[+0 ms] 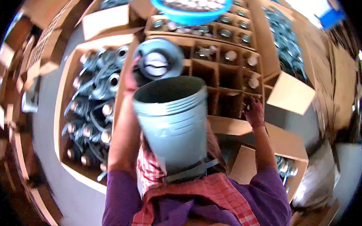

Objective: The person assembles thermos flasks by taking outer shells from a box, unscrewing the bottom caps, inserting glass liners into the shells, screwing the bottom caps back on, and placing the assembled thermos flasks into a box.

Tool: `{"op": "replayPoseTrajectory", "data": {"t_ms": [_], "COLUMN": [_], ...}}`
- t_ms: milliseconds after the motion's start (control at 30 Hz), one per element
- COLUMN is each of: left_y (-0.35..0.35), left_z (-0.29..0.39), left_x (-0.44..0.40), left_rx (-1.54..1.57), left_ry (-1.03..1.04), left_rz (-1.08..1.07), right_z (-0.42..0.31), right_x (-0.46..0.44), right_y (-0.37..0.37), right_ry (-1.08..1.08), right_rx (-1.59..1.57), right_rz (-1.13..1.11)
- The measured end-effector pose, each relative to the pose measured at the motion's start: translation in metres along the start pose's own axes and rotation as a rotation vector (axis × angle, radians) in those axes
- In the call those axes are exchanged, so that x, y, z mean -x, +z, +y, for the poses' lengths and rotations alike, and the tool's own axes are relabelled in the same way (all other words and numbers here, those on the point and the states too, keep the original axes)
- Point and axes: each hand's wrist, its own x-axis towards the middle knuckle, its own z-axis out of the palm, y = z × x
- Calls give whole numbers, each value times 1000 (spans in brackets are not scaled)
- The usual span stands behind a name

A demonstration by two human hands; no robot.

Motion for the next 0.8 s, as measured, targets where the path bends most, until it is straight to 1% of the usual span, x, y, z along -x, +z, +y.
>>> {"op": "replayPoseTrajectory", "data": {"t_ms": [33, 67, 133, 200, 233, 333, 400, 433, 467, 567, 667, 733, 767, 800], "left_y": [20, 31, 47, 56, 61, 71, 76, 77, 79, 81, 75, 73, 69, 69], "left_z": [-6, -13, -20, -24, -29, -33, -33, -34, -34, -32, -3, 29, 44, 57], "left_x": [34, 40, 41, 46, 49, 59, 61, 61, 60, 56, 34, 5, -7, -19], "left_rx": [12, 35, 78, 103, 113, 123, 125, 127, 131, 150, 180, 192, 196, 199], "left_ry": [216, 236, 163, 112, 90, 68, 59, 53, 49, 52, 112, 163, 185, 203], "left_rz": [-170, -201, -198, -201, -206, -209, -203, -194, -187, -139, -66, -24, -8, -3], "right_z": [0, 0, -7, -25, -34, -78, -120, -141, -161, -227, -275, -296, -295, -294], "right_x": [3, -1, -4, -9, -13, -31, -43, -46, -50, -60, -67, -70, -72, -85], "right_y": [1, 1, -23, -63, -91, -192, -250, -269, -283, -299, -290, -285, -287, -288], "right_ry": [17, 35, -140, -52, -102, -314, -535, -582, -625, -920, -1294, -1538, -1537, -1591], "right_rx": [-80, -159, -292, -258, -287, -325, -299, -333, -359, -278, -74, -211, -354, -569], "right_rz": [12, 32, 113, 185, 221, 412, 463, 459, 462, 585, 691, 490, 213, 60]}}
